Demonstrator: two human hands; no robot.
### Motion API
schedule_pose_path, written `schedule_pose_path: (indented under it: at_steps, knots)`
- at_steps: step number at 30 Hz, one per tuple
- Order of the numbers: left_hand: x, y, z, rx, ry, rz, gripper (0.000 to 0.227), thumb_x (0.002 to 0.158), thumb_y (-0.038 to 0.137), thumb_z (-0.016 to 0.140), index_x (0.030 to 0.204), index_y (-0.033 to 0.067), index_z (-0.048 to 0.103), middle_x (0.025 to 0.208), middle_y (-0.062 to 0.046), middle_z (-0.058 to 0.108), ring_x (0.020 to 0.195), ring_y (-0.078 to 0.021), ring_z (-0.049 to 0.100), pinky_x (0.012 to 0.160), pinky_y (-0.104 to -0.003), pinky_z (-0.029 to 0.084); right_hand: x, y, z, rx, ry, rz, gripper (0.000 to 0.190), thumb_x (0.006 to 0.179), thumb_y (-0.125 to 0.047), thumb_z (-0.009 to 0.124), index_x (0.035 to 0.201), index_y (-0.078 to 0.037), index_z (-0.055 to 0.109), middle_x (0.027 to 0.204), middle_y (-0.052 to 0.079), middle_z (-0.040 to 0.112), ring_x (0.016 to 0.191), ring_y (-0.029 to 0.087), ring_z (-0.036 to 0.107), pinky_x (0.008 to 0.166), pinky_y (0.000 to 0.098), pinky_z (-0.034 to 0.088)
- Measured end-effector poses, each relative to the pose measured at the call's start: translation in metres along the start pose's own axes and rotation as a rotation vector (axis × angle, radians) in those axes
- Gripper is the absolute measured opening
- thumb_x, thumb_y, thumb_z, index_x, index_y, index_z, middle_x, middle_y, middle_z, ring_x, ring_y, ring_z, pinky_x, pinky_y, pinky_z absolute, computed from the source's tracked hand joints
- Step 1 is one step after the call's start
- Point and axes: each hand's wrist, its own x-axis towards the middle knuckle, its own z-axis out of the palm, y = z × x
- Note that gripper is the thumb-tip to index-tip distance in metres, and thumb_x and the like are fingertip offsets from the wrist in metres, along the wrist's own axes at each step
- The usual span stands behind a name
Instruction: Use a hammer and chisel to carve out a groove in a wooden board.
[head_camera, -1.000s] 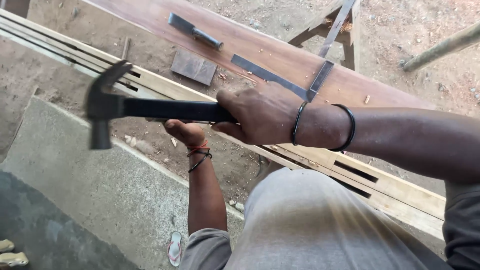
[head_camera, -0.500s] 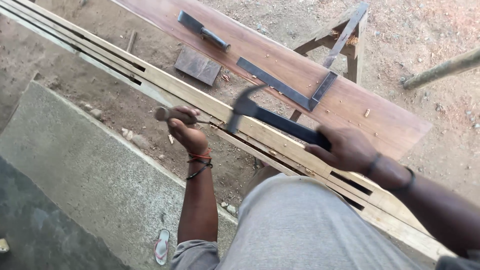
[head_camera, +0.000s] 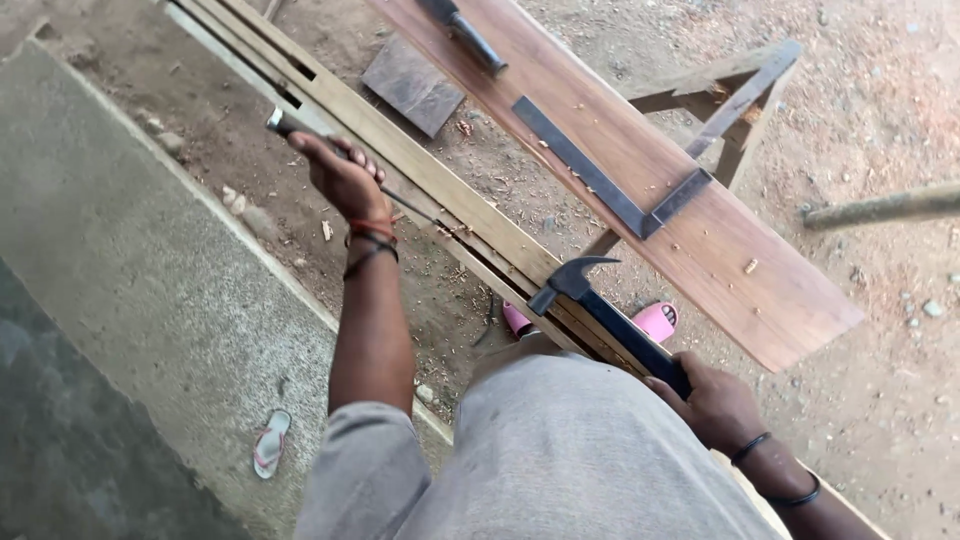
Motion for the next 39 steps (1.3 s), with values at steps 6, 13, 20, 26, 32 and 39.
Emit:
schedule_pose_path:
  at_steps: [6, 13, 20, 26, 32, 39]
  knots:
    - [0.029, -0.017, -0.008, -0.131, 0.077, -0.253, 0.067, 0.093, 0.078, 0.038, 0.079, 0.0134, 0.046, 0.057, 0.004, 0.040, 0.044, -0.0089, 0.038, 0.038, -0.028, 0.034, 0.000, 0.005, 0.006, 0.044, 0.058, -0.034, 0.051, 0.086, -0.058, 0.064, 0.114, -0.014, 0.063, 0.085, 0.015, 0.077, 0.081, 0.036, 0.076, 0.072, 0.0469, 0.059]
    - [0.009, -0.018, -0.007, -0.166, 0.063, -0.184, 0.065, 0.097, 0.075, 0.038, 0.085, 0.0121, 0.046, 0.059, 0.003, 0.041, 0.045, -0.0086, 0.036, 0.039, -0.028, 0.033, -0.003, 0.003, 0.003, -0.009, 0.037, 0.010, 0.051, 0.087, -0.058, 0.064, 0.115, -0.016, 0.063, 0.085, 0.014, 0.077, 0.081, 0.036, 0.076, 0.072, 0.0467, 0.060]
    - [-0.014, -0.019, 0.011, -0.113, -0.196, 0.003, 0.062, 0.100, 0.071, 0.042, 0.093, 0.0100, 0.048, 0.063, 0.002, 0.043, 0.048, -0.0095, 0.040, 0.043, -0.028, 0.035, -0.002, 0.005, 0.006, 0.021, 0.085, -0.009, 0.052, 0.084, -0.058, 0.067, 0.112, -0.014, 0.066, 0.086, 0.016, 0.077, 0.082, 0.036, 0.076, 0.072, 0.0455, 0.061]
    - [0.031, -0.051, -0.002, -0.139, 0.018, -0.320, 0.063, 0.098, 0.072, 0.037, 0.087, 0.0108, 0.047, 0.058, 0.002, 0.044, 0.044, -0.0101, 0.041, 0.038, -0.029, 0.034, 0.001, 0.000, -0.003, 0.023, 0.081, -0.026, 0.053, 0.085, -0.058, 0.066, 0.112, -0.013, 0.066, 0.085, 0.015, 0.077, 0.079, 0.033, 0.077, 0.071, 0.0436, 0.062]
    - [0.017, -0.052, -0.019, -0.350, -0.074, -0.483, 0.064, 0.097, 0.074, 0.038, 0.088, 0.0119, 0.048, 0.058, 0.003, 0.041, 0.044, -0.0095, 0.037, 0.038, -0.028, 0.031, -0.006, -0.008, -0.007, 0.025, 0.074, 0.028, 0.052, 0.085, -0.057, 0.068, 0.113, -0.014, 0.066, 0.087, 0.015, 0.078, 0.081, 0.033, 0.077, 0.071, 0.0441, 0.062]
    - [-0.024, 0.041, 0.001, -0.429, -0.217, -0.259, 0.066, 0.097, 0.075, 0.038, 0.088, 0.0106, 0.049, 0.059, 0.002, 0.037, 0.044, -0.0103, 0.031, 0.040, -0.029, 0.030, -0.004, 0.000, -0.001, 0.067, 0.128, -0.045, 0.049, 0.083, -0.054, 0.070, 0.109, -0.013, 0.067, 0.084, 0.016, 0.077, 0.080, 0.034, 0.077, 0.071, 0.0435, 0.061]
